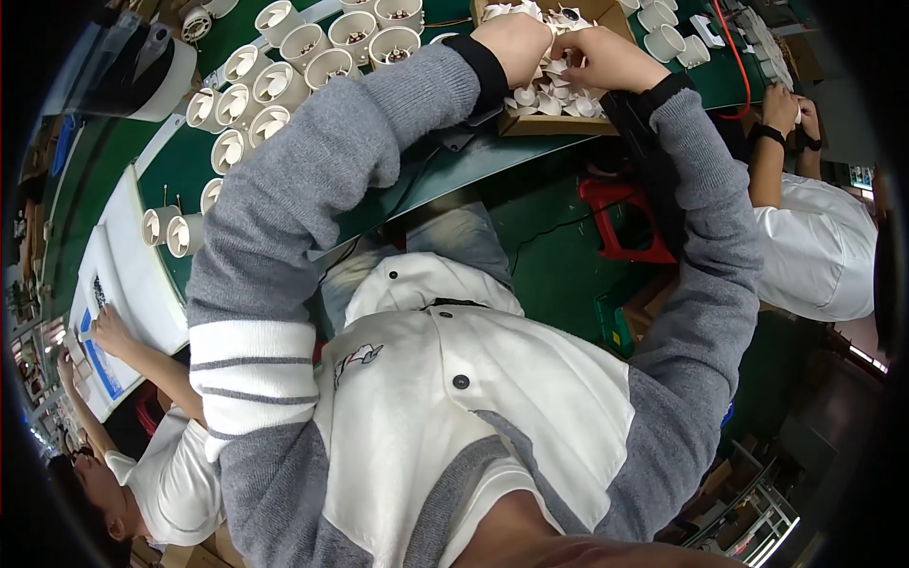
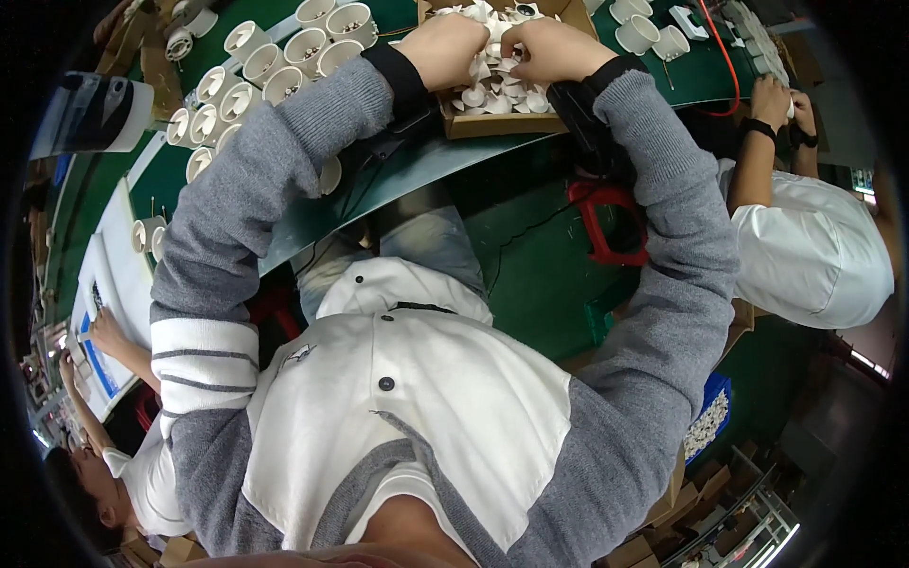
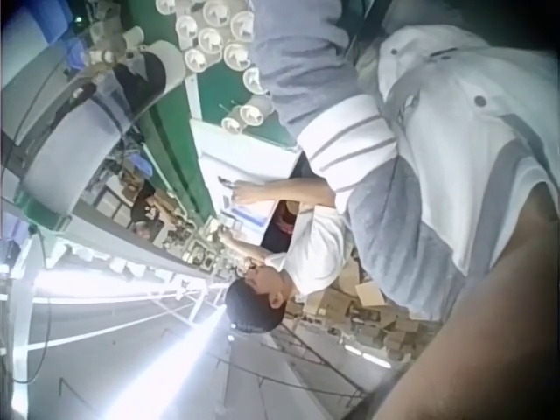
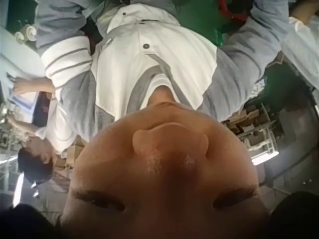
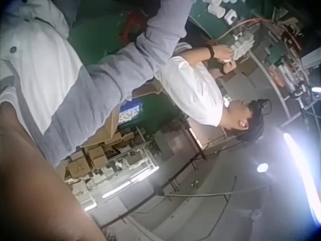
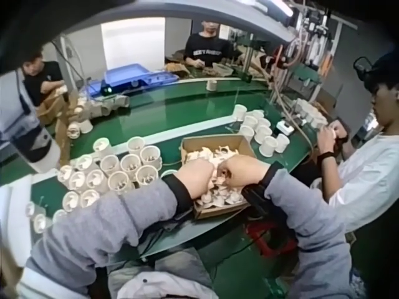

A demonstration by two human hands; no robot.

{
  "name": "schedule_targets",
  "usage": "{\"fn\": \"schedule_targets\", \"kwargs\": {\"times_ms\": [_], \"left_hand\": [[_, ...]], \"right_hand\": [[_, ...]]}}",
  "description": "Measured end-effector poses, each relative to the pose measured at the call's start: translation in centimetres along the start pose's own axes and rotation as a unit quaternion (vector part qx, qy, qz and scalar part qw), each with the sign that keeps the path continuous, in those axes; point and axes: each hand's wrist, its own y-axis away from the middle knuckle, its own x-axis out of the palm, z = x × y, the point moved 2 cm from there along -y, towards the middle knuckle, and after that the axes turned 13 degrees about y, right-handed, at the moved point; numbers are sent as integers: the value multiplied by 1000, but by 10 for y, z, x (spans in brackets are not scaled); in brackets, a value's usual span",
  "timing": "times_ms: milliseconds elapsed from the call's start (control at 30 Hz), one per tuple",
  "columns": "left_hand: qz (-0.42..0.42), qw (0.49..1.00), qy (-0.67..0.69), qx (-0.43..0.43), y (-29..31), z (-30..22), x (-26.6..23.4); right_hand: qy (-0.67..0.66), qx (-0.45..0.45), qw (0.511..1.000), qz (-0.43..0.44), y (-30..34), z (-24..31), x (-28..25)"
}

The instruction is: The person picks up fan blades from a box, inserts them into fan housings, and presses them down. This process is repeated multiple times before the person moves the box of fan blades to the side.

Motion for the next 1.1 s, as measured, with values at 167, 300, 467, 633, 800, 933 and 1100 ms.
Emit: {"fn": "schedule_targets", "kwargs": {"times_ms": [167,300,467,633,800,933,1100], "left_hand": [[63,996,6,-62,-4,-5,0],[25,996,29,-84,4,-1,0],[9,995,85,-50,6,-18,-10],[13,998,33,-49,8,-26,-11],[12,992,63,-112,5,-29,-10],[21,989,95,-107,7,-27,-8],[35,983,152,-92,13,-15,-13]], "right_hand": [[-9,34,999,-20,21,0,-13],[-66,48,993,-83,33,2,-22],[-218,63,955,-188,44,2,-21],[-207,100,966,-121,45,7,-4],[-268,95,952,-110,53,14,3],[-390,101,908,-119,60,24,1],[-673,49,719,-169,65,31,4]]}}
